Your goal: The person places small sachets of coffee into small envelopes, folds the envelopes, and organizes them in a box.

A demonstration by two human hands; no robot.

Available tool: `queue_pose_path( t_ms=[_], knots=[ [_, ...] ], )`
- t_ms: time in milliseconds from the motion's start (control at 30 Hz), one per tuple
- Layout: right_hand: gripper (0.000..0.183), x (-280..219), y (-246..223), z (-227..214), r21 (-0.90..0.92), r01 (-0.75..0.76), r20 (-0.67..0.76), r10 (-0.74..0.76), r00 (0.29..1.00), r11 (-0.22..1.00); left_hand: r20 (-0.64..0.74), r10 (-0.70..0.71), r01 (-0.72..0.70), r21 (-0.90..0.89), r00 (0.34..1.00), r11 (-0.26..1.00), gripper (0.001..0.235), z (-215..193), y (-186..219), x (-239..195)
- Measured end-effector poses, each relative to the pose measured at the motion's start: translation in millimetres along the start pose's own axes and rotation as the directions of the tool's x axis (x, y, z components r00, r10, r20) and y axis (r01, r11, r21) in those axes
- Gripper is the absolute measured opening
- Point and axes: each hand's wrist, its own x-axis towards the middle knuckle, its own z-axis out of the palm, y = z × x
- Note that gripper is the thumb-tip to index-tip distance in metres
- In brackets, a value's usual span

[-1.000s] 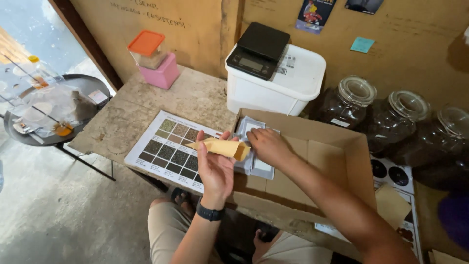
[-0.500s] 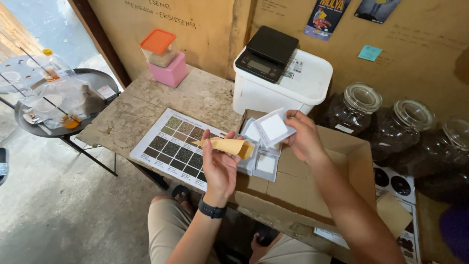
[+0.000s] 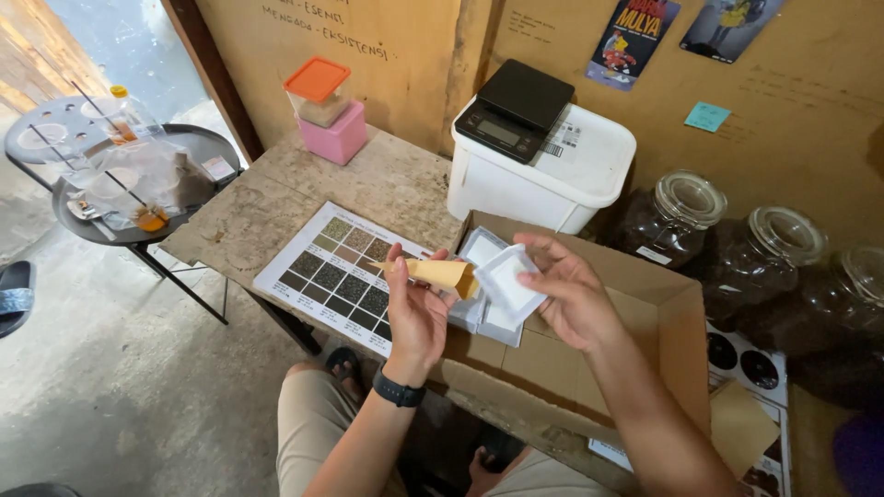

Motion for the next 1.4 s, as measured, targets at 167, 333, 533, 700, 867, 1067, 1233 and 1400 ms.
queue_pose_path(
  t_ms=[167,333,533,700,867,1067,1233,1400],
  knots=[
    [0.059,-13,-4,14,-0.086,0.158,-0.050,-0.163,0.985,0.984,0.001,-0.012,0.012,0.011,1.000,1.000,0.053,0,0,1],
    [0.025,-16,12,14,-0.089,0.321,-0.044,-0.326,0.944,0.943,0.003,-0.010,0.010,-0.005,1.000,1.000,0.055,-1,0,1],
    [0.028,-22,10,27,-0.433,0.490,0.181,-0.460,0.869,0.756,0.015,-0.015,0.016,-0.019,1.000,1.000,0.059,1,1,1],
    [0.022,-33,0,53,-0.530,0.623,0.273,-0.580,0.767,0.575,0.013,-0.009,0.009,-0.015,1.000,1.000,0.058,0,1,1],
    [0.020,-30,5,58,-0.546,0.699,0.311,-0.663,0.681,0.461,0.018,-0.015,0.015,-0.003,1.000,1.000,0.062,-1,0,1],
    [0.017,-29,1,65,-0.555,0.751,0.337,-0.729,0.595,0.357,0.048,-0.036,0.035,0.013,0.998,0.999,0.055,1,-1,0],
    [0.011,-35,-3,79,-0.551,0.790,0.439,-0.712,0.549,0.269,0.064,-0.063,0.060,0.044,0.996,0.997,0.055,-2,-3,1],
    [0.009,-33,-6,66,-0.623,0.781,0.519,-0.726,0.452,0.041,0.040,-0.076,0.076,0.016,0.996,0.997,0.064,2,0,1]
  ],
)
